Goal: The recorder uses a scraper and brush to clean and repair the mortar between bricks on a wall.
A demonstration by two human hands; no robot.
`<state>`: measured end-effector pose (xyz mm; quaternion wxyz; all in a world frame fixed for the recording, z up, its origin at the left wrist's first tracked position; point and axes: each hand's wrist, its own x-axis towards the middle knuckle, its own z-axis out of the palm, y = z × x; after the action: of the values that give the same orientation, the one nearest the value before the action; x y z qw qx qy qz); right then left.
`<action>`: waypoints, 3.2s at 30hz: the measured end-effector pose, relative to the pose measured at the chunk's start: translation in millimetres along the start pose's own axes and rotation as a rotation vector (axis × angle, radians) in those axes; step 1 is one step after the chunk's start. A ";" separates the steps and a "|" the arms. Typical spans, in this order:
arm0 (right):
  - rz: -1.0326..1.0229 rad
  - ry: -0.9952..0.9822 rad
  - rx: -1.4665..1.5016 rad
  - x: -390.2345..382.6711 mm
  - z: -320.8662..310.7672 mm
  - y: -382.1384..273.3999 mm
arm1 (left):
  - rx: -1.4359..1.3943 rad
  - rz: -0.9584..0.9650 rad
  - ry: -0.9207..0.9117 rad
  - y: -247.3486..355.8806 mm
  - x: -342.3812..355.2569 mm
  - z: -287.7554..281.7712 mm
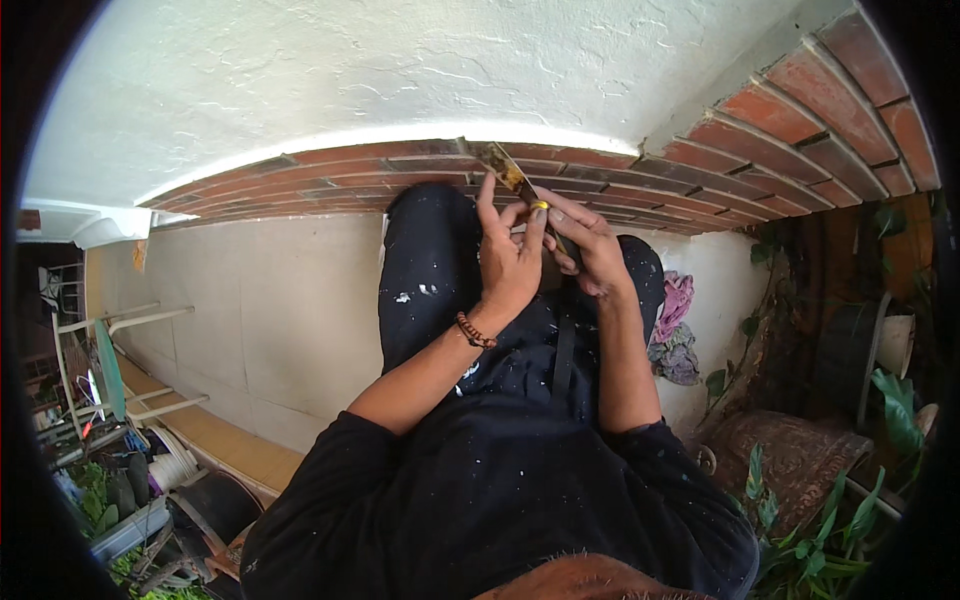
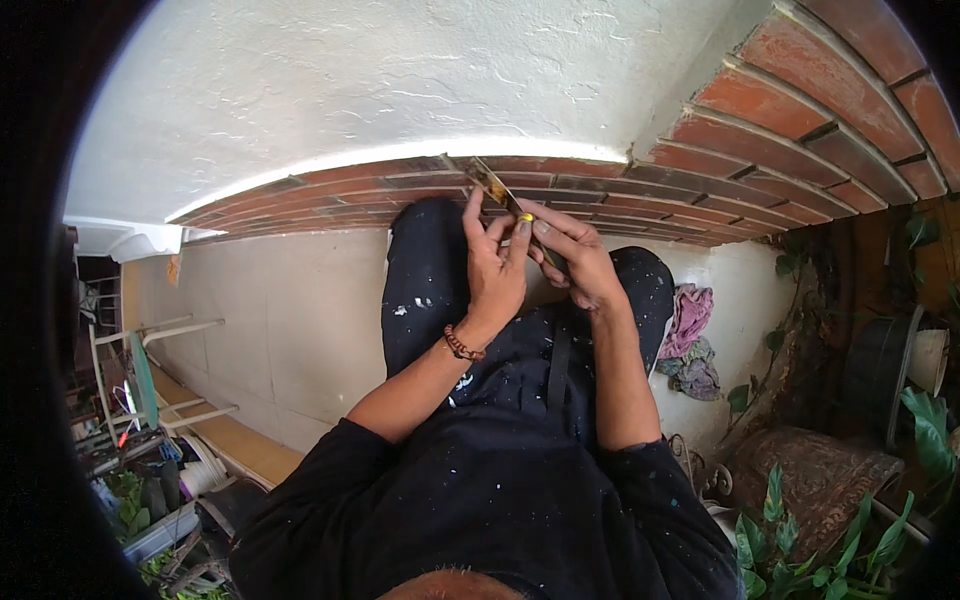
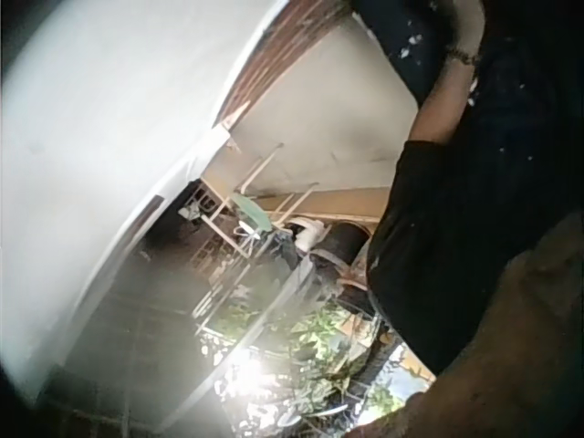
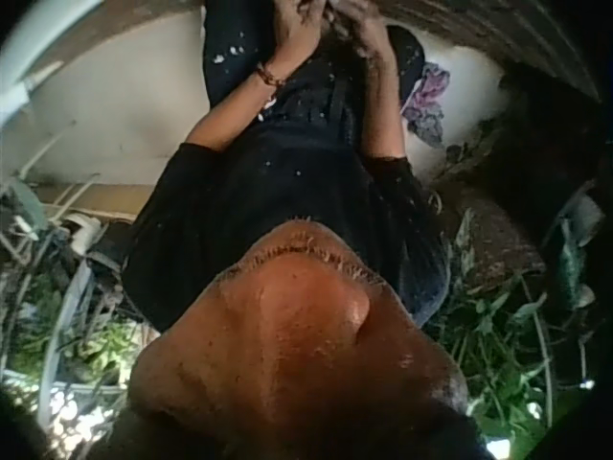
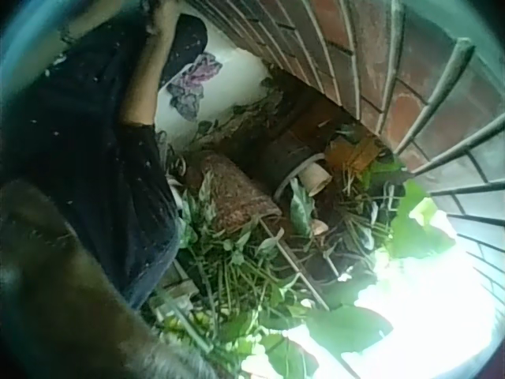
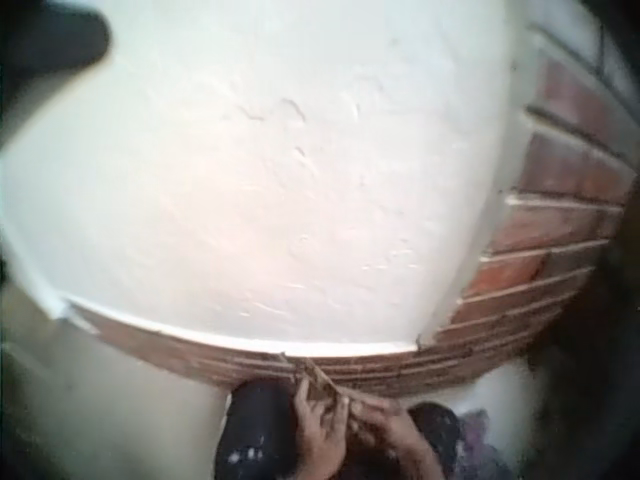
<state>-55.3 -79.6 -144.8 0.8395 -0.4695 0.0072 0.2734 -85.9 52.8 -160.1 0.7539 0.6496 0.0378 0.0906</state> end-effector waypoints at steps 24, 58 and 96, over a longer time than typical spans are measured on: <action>-0.076 0.028 -0.028 -17.4 -15.6 -3.9 | 0.443 0.288 -0.223 15.9 -14.2 -3.7; -0.565 1.162 -0.437 -49.6 -69.6 3.1 | 1.241 -0.178 -1.035 -39.2 9.1 -37.3; -0.612 1.284 -0.595 -47.6 -80.6 0.1 | 1.255 -0.106 -1.027 -31.6 10.1 -22.7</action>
<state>-76.1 -164.9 -177.2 0.5473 -0.7233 0.2889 -0.3063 -77.3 72.4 -194.2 0.1757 0.9092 -0.2384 -0.2927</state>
